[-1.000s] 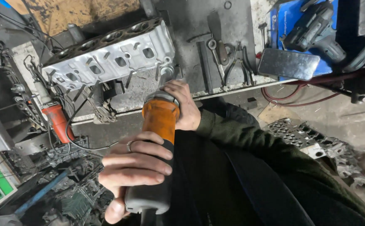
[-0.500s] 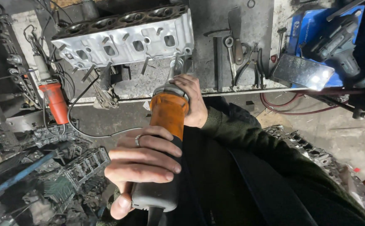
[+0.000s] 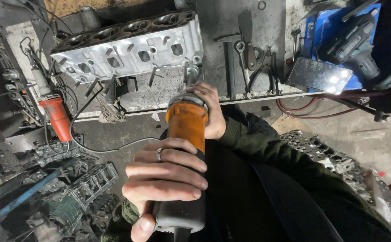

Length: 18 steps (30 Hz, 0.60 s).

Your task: Polishing the internal surfaces of a cylinder head using an electric die grinder.

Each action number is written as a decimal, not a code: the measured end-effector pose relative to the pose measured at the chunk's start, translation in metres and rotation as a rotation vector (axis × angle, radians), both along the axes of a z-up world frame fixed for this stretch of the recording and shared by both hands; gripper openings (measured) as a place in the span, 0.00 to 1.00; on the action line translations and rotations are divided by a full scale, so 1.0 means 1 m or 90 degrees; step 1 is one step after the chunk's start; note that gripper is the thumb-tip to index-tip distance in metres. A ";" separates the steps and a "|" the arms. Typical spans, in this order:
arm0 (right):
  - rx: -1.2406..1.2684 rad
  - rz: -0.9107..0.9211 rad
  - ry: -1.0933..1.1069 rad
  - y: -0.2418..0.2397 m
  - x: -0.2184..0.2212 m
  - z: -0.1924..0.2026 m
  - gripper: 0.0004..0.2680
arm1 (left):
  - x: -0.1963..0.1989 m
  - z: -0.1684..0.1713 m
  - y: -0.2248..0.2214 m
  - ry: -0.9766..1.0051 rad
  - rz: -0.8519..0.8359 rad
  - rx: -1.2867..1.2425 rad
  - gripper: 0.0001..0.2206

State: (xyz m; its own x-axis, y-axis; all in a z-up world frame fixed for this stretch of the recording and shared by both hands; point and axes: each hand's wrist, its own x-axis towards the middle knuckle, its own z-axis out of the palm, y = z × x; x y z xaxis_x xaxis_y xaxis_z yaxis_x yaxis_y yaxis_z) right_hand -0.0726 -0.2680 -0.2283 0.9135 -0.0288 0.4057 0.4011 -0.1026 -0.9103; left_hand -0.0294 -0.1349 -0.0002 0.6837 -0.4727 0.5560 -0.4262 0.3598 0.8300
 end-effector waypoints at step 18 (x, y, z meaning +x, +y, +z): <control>-0.052 0.042 -0.057 0.032 0.018 0.017 0.35 | -0.004 -0.011 0.041 -0.037 0.049 -0.066 0.26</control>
